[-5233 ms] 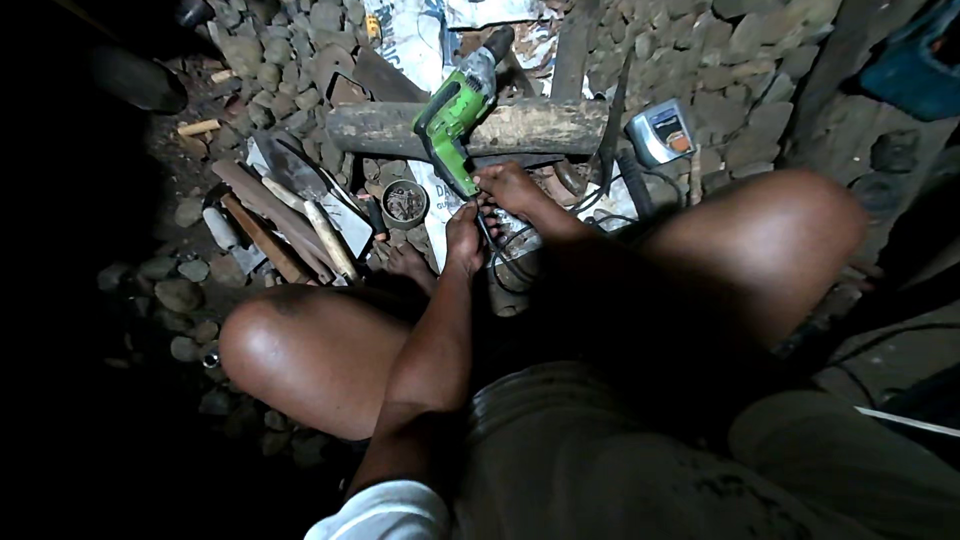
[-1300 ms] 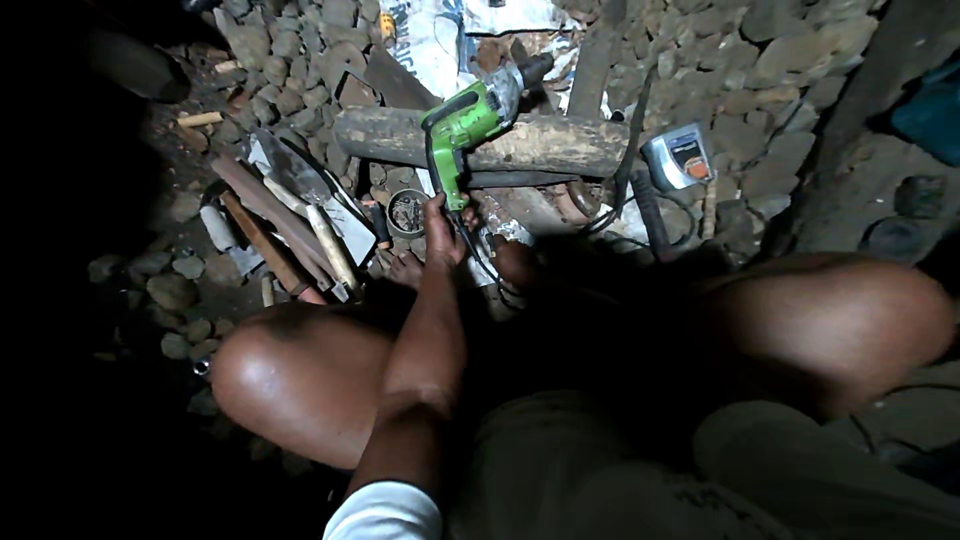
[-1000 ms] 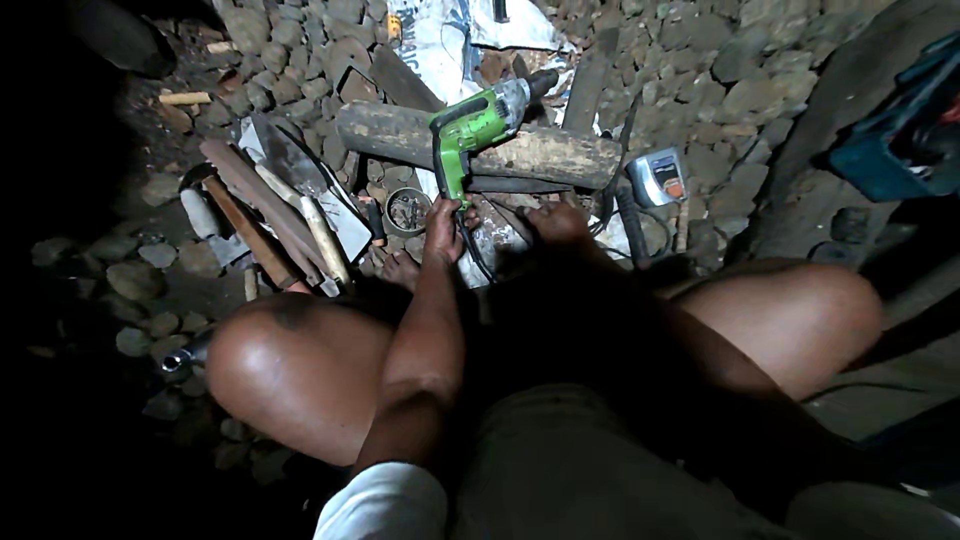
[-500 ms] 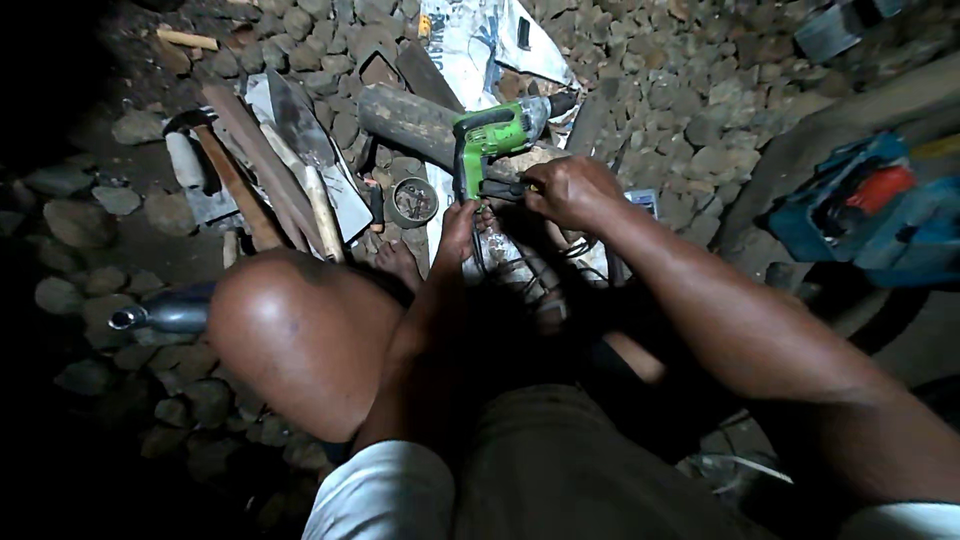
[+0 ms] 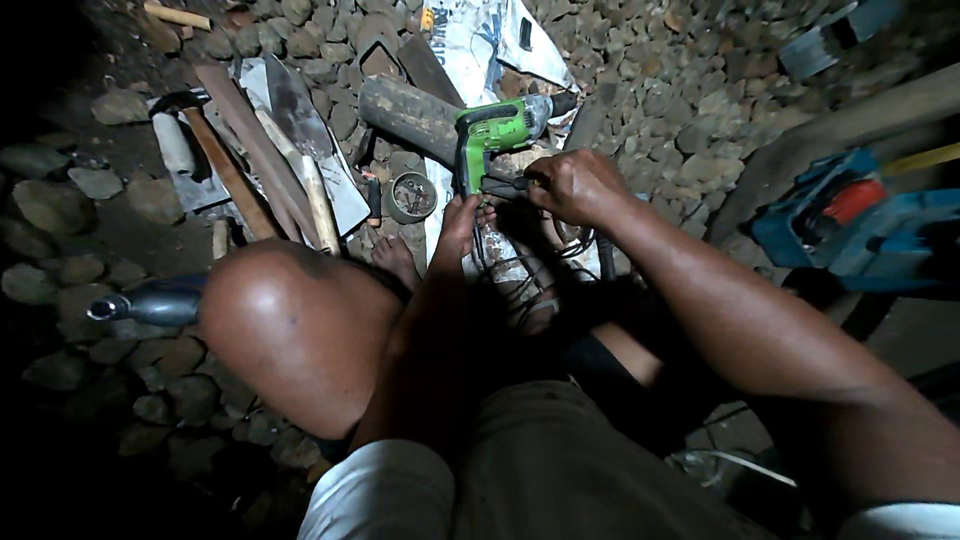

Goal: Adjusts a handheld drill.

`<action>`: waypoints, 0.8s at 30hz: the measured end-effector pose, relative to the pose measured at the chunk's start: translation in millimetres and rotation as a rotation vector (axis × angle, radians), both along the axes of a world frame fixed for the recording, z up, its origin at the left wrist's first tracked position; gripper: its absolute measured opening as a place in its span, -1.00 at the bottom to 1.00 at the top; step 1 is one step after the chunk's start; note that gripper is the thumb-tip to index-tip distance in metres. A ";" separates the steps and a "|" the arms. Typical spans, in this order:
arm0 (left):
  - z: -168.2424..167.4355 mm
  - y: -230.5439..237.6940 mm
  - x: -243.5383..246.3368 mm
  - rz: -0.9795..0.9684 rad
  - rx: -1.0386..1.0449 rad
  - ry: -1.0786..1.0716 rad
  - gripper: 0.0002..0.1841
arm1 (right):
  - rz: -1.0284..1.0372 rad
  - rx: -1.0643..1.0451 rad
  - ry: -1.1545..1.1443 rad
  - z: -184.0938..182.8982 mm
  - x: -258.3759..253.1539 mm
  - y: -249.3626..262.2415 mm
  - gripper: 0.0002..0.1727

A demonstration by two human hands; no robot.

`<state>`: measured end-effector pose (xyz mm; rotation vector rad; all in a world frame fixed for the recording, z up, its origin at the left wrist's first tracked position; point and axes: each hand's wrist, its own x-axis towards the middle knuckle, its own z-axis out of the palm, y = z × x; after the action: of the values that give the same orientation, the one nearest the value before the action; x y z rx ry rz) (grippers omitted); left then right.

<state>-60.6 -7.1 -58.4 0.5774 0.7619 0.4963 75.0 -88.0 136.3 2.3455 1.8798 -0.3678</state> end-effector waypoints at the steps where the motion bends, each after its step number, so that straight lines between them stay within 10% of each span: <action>1: 0.6 0.0 0.1 -0.001 0.007 0.003 -0.71 | 0.002 -0.002 0.000 0.2 0.0 0.3 -0.66; 24: 2.0 -3.6 0.9 -0.018 0.038 0.028 -0.69 | 0.107 -0.067 -0.081 15.7 -7.5 16.7 -0.69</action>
<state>-59.8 -10.6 -56.4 0.6277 0.7741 0.4877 67.5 -71.3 152.0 2.1725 1.9144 -0.3147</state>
